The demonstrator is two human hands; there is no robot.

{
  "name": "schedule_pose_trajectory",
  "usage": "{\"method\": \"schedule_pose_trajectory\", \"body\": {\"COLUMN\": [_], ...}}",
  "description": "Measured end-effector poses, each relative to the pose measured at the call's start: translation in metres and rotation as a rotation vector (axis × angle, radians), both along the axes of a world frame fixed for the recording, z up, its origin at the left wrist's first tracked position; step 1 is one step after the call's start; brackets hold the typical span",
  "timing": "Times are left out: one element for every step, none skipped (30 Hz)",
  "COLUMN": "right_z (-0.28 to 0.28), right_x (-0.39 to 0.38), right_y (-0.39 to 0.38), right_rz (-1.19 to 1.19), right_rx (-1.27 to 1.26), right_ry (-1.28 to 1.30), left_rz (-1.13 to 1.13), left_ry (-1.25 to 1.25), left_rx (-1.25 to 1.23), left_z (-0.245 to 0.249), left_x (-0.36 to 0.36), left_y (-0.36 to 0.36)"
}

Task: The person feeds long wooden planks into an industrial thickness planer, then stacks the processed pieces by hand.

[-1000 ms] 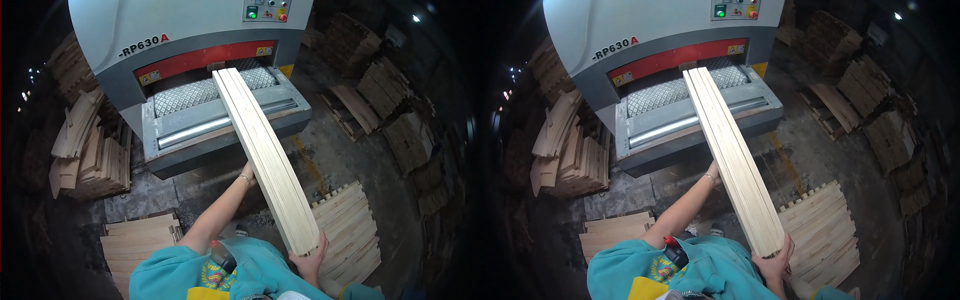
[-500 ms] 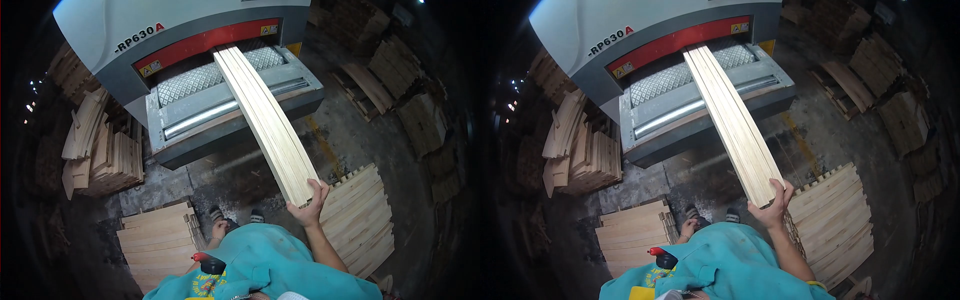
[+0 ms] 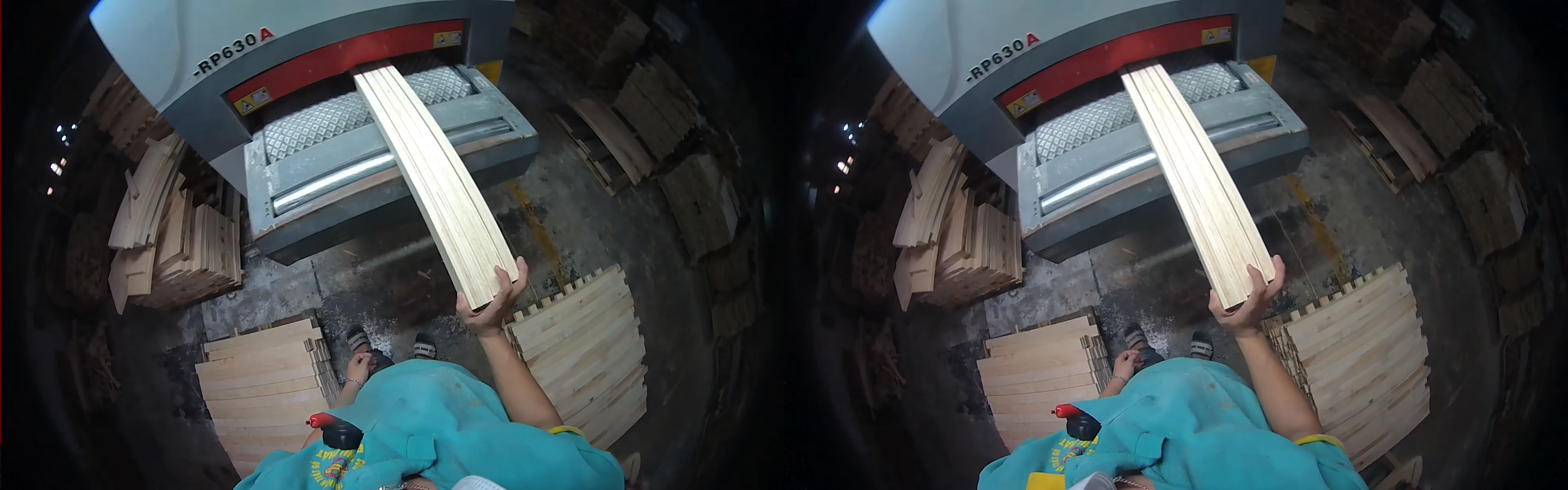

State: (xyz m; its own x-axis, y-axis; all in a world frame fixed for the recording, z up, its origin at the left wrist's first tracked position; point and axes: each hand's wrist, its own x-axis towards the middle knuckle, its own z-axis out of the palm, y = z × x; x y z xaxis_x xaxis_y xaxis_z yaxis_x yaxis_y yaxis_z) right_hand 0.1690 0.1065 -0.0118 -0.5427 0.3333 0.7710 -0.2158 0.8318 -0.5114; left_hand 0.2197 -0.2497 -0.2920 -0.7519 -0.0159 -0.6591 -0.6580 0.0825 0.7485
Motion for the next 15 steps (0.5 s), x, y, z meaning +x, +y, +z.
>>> {"method": "schedule_pose_trajectory", "body": {"right_z": [-0.002, -0.003, -0.003, -0.001, 0.0, 0.005, 0.001, 0.004, 0.005, 0.004, 0.002, 0.001, 0.003, 0.003, 0.003], "right_x": [-0.004, -0.011, -0.014, -0.018, -0.023, -0.027, -0.03, -0.033, -0.036, -0.039, -0.041, -0.044, -0.049, -0.053, -0.051], "right_y": [0.002, 0.004, 0.007, 0.012, 0.014, 0.015, 0.018, 0.018, 0.018, 0.015, 0.015, 0.015, 0.013, 0.012, 0.013], "right_rz": [-0.002, 0.004, 0.0, 0.009, 0.02, 0.009, 0.025, 0.016, 0.01, 0.013, 0.005, -0.013, -0.01, -0.021, -0.048], "right_rx": [0.02, 0.038, 0.056, 0.071, 0.03, 0.039, 0.033, 0.035, 0.023, -0.014, 0.003, 0.023, 0.03, 0.043, 0.061], "right_ry": [0.027, 0.06, 0.069, 0.088, 0.122, 0.128, 0.126, 0.136, 0.123, 0.114, 0.11, 0.102, 0.11, 0.11, 0.098], "left_rz": [-0.004, -0.01, -0.003, 0.016, 0.032, 0.054, 0.036, 0.01, -0.025, -0.005, 0.005, 0.005, 0.019, 0.019, 0.002], "left_ry": [0.009, 0.007, 0.017, 0.032, 0.052, 0.072, 0.072, 0.067, 0.054, 0.05, 0.042, 0.032, 0.047, 0.054, 0.051], "left_rx": [-0.013, 0.014, 0.038, 0.058, 0.051, 0.042, -0.007, -0.052, -0.092, -0.102, -0.11, -0.116, -0.104, -0.088, -0.068], "left_z": [-0.001, -0.001, -0.011, -0.017, -0.015, -0.012, -0.011, -0.012, -0.01, -0.005, -0.001, 0.004, -0.001, -0.008, -0.016], "left_x": [0.0, 0.001, 0.004, 0.005, 0.008, 0.01, 0.011, 0.012, 0.01, 0.01, 0.011, 0.011, 0.008, 0.007, 0.014], "left_y": [-0.002, -0.001, -0.003, -0.007, -0.006, -0.004, -0.006, -0.005, -0.003, -0.001, 0.002, 0.006, 0.003, -0.001, 0.0]}}
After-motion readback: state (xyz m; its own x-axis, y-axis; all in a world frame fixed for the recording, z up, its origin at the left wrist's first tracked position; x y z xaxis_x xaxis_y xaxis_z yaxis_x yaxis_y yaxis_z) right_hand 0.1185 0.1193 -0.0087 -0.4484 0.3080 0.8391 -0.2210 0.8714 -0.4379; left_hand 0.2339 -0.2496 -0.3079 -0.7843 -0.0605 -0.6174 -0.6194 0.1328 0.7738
